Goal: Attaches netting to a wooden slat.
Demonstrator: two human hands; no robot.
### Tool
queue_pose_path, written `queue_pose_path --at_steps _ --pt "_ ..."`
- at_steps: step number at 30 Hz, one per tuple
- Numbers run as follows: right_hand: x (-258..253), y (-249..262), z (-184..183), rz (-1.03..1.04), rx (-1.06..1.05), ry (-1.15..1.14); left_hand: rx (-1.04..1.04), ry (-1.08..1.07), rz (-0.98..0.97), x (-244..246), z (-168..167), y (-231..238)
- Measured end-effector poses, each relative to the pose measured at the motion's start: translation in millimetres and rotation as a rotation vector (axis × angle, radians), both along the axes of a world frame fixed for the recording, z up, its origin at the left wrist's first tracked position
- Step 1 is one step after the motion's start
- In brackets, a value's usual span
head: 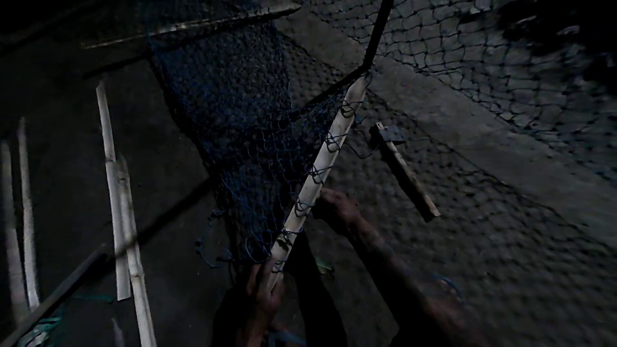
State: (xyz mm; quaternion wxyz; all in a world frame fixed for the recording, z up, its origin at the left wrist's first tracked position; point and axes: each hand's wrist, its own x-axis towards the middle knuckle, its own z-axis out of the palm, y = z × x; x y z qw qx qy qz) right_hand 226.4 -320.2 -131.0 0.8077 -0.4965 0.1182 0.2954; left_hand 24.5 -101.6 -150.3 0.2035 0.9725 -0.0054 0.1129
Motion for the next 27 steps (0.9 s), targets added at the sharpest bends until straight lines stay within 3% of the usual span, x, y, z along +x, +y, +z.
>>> queue_pose_path --at_steps 3,7,13,21,27 --pt "3 -2 7 0.12 -0.079 -0.069 -0.063 0.069 0.017 -6 5 2" --pt "9 -10 1 0.191 -0.129 -0.141 -0.488 0.382 -0.008 -5 17 16" --pt "29 -21 3 -0.222 -0.117 -0.058 -0.821 0.474 -0.028 -11 5 32" --pt "47 -19 7 -0.308 -0.023 -0.047 -0.901 0.456 -0.067 -9 5 33" --pt "41 -18 4 -0.377 -0.247 -0.281 -0.664 0.432 -0.096 -6 15 32"
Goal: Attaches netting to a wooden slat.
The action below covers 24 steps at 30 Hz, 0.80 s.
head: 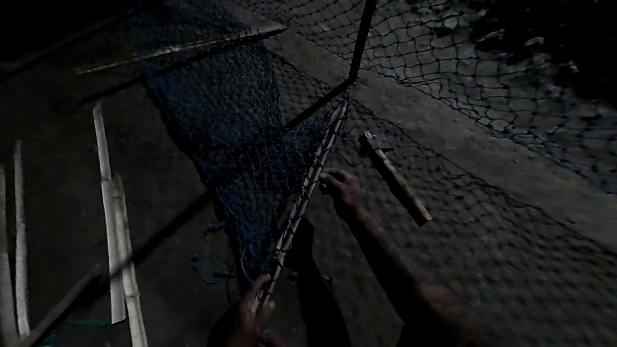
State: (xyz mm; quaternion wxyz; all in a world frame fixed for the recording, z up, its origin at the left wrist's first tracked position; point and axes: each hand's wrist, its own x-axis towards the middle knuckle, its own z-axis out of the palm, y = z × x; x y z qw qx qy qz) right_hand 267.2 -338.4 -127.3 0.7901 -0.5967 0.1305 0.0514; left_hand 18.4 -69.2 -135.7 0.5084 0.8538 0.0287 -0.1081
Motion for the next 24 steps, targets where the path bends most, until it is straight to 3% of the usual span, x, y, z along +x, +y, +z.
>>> queue_pose_path --at_steps 3,9,12,16,20,22,24 --pt "-3 0 -1 -0.021 -0.159 -0.121 0.068 0.004 -0.01 0 1 -1" --pt "-5 -4 -15 0.005 -0.669 -0.414 0.064 -0.025 0.042 -1 0 -11" --pt "-7 -6 -20 0.013 -0.752 -0.557 0.09 0.008 0.055 -5 4 -15" --pt "-11 -2 -19 0.021 -0.748 -0.656 0.184 -0.072 0.082 -13 3 -23" --pt "-18 2 -26 0.076 -0.694 -0.656 0.422 -0.174 0.087 -28 -7 -18" --pt "-21 2 -33 0.099 -0.554 -0.57 0.562 -0.178 0.058 -35 -6 -10" --pt "-21 2 -28 0.068 -0.256 -0.389 0.611 -0.193 0.044 -38 -1 -5"
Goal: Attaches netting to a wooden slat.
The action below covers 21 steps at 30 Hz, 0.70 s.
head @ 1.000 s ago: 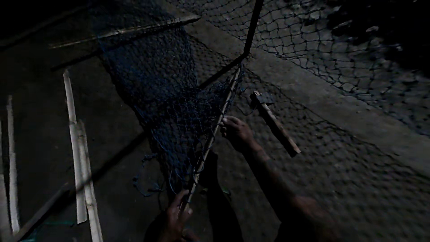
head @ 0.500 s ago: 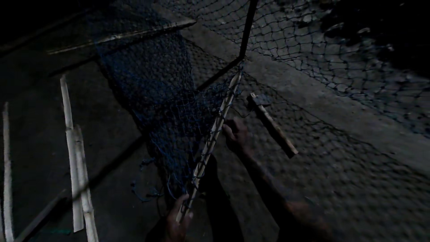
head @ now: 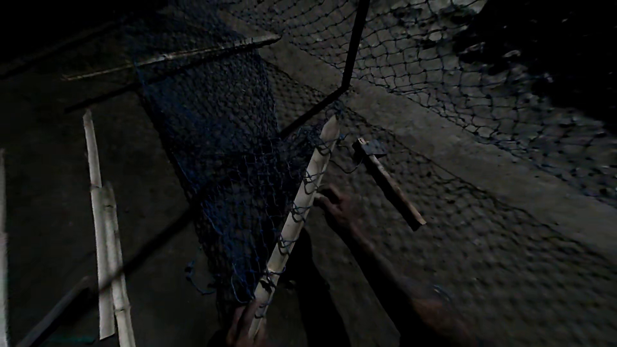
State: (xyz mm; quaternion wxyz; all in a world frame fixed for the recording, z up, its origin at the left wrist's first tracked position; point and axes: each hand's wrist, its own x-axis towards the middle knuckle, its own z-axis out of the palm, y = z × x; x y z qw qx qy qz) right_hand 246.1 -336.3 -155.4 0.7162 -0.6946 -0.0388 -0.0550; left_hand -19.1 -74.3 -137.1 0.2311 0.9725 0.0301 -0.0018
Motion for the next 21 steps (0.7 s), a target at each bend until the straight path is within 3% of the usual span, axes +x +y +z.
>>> queue_pose_path --at_steps 3,5,9,13,21 --pt "13 -9 7 -0.052 0.467 0.226 0.017 -0.021 -0.029 -5 -2 10" --pt "22 -21 12 -0.056 0.586 0.331 0.015 -0.056 -0.068 -9 -7 17" --pt "31 -33 35 0.012 0.631 0.532 -0.008 -0.111 -0.105 -7 -10 21" --pt "35 -37 32 0.089 0.776 0.613 0.018 -0.129 -0.141 -5 -10 25" --pt "38 -43 48 0.07 0.744 0.767 0.112 -0.206 -0.158 -3 -10 33"
